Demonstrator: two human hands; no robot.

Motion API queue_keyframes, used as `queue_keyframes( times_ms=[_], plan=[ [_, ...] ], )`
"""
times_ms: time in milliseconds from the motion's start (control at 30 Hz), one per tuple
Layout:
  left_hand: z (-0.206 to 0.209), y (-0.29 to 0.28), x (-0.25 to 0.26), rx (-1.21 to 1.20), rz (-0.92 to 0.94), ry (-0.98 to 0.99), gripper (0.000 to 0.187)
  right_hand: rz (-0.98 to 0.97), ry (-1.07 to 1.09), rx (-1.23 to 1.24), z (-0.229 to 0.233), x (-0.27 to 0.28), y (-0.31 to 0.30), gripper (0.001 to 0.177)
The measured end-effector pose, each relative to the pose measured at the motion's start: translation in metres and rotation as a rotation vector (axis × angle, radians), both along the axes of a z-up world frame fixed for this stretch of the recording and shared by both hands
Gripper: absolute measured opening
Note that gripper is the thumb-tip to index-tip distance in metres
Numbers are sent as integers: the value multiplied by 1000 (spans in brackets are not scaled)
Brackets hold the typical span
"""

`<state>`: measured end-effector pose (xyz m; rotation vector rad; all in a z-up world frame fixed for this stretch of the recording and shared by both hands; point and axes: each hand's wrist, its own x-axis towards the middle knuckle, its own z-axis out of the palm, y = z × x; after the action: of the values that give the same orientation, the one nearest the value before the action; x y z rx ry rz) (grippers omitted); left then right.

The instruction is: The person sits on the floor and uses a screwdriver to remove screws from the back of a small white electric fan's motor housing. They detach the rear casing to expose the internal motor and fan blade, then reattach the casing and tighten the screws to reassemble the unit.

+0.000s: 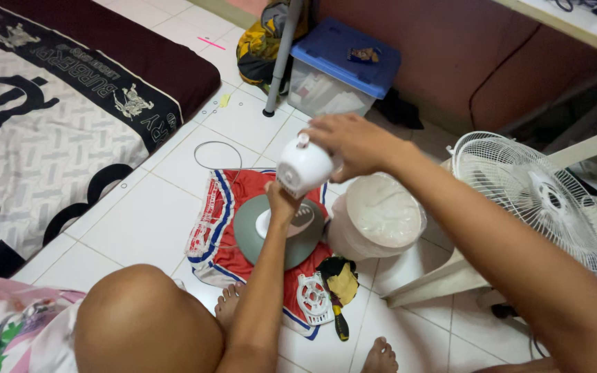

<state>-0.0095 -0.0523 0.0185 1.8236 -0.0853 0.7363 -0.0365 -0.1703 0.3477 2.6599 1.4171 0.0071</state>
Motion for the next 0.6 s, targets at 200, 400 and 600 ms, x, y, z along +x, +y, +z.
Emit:
queue_keyframes(
  times_ms=[200, 400, 600],
  plan=[
    [-62, -34, 9, -692, 147, 61, 23, 75, -93, -234, -21, 0, 19, 98],
    [-12, -51, -27, -157, 518, 101, 33, 280, -274, -125, -33, 19, 12, 80],
    [29, -44, -33, -41, 659, 124, 36, 256, -238, -123, -24, 3, 12, 90]
  ],
)
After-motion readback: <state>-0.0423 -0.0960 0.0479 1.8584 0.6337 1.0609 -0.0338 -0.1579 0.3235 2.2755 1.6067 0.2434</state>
